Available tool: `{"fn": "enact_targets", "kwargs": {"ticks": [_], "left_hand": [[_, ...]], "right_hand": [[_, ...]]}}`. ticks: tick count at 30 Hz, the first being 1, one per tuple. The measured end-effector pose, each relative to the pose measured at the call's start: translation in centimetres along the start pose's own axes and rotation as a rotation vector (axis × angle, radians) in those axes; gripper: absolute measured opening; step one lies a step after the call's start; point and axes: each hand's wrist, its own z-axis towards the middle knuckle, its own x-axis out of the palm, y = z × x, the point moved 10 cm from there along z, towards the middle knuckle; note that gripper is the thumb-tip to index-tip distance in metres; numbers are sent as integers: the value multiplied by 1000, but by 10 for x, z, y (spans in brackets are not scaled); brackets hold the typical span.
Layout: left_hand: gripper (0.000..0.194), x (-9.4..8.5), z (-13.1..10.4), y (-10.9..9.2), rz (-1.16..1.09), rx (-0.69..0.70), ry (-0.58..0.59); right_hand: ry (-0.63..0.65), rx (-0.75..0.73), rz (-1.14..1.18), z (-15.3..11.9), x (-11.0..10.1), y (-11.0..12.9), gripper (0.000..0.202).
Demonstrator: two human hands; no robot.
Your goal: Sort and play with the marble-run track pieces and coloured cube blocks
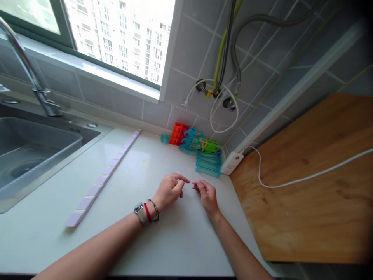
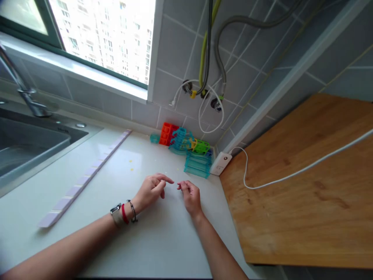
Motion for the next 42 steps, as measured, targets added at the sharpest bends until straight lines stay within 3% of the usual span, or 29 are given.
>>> {"fn": "enact_targets", "kwargs": {"ticks": [5,13,20,24,29,31,35,42], "left_hand": [[55,2,2,-5,22,74,-7],[50,18,-4,-13,102,172,108],[52,16,-1,-11,158,174,128],[53,13,1,-9,163,151,124],[53,16,-2,-8,180,137,136],[53,18,-3,-8,190,135,146],[51,20,-5,-10,203,143,164],[53,20,-5,-14,194,175,180]], "right_hand": [[-11,-4,-88,0,0,-6,39],[78,-91,-232,-4,16,8,38],[165,-201,-332,-5,27,25,34],[115,-254,-375,14,3,39,22],[-153,-265,-409,33,-43,28,30],[-186,-234,-406,33,-47,11,34],[-137,-170,-409,31,-40,-16,39],[-164,-160,-394,36,-45,-23,49]]}}
